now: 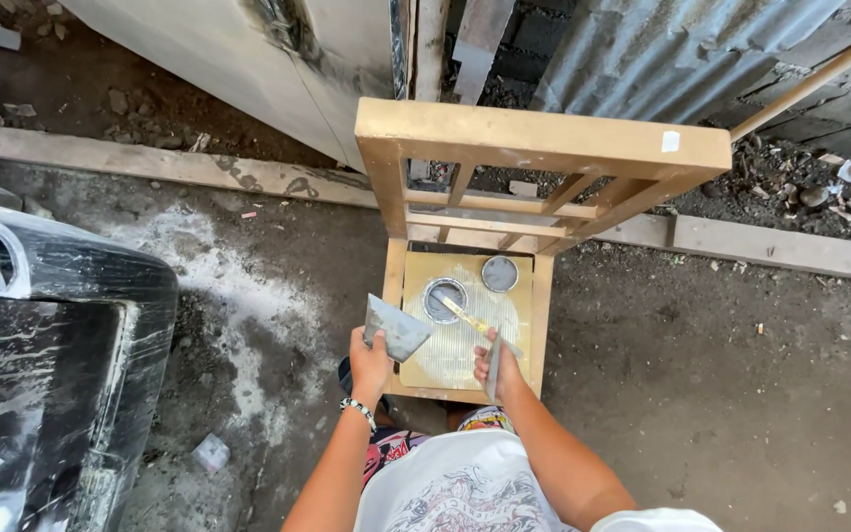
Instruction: The person applies a white body filler to a black car bumper using a metal putty knife. They spread the filler over the surface and edges, then briefly mix more filler on a wooden chair before returning to apply it to the bumper.
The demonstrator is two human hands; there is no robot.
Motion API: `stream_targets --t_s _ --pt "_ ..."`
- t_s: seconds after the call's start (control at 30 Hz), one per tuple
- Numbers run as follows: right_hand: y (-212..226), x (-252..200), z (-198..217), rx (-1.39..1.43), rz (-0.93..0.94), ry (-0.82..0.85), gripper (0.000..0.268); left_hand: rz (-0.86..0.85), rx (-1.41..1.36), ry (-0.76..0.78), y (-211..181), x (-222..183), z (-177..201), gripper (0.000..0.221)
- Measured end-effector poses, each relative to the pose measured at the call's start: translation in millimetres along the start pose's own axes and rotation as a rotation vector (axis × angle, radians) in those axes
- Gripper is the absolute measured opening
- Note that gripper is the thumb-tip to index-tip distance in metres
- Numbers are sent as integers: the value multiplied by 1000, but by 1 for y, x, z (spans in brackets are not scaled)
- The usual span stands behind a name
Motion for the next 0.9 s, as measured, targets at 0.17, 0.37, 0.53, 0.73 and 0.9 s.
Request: stream_targets --t_s 0.17,0.37,0.53,0.73,0.9 --pt "35 20 12 -76 343 26 34 55 25 14 3 -9 12 21" --pt "87 -109 -68 -828 749 -112 30 84 57 7 13 -14 15 20" --pt "105 -165 -96 -1124 900 -212 34 69 30 29 10 -16 9 19" --pt "101 -156 -91 -1231 891 -298 36 39 -15 44 2 -22 6 17" --pt "91 -116 -77 -1088 858 -275 36 4 22 29 2 -25 7 18"
Point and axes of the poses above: each hand's wrist, its own x-axis towards the middle knuckle, its own z-axis out of the back of the hand, y = z × x, the point moved 8 cm from there along x, towards the middle knuckle
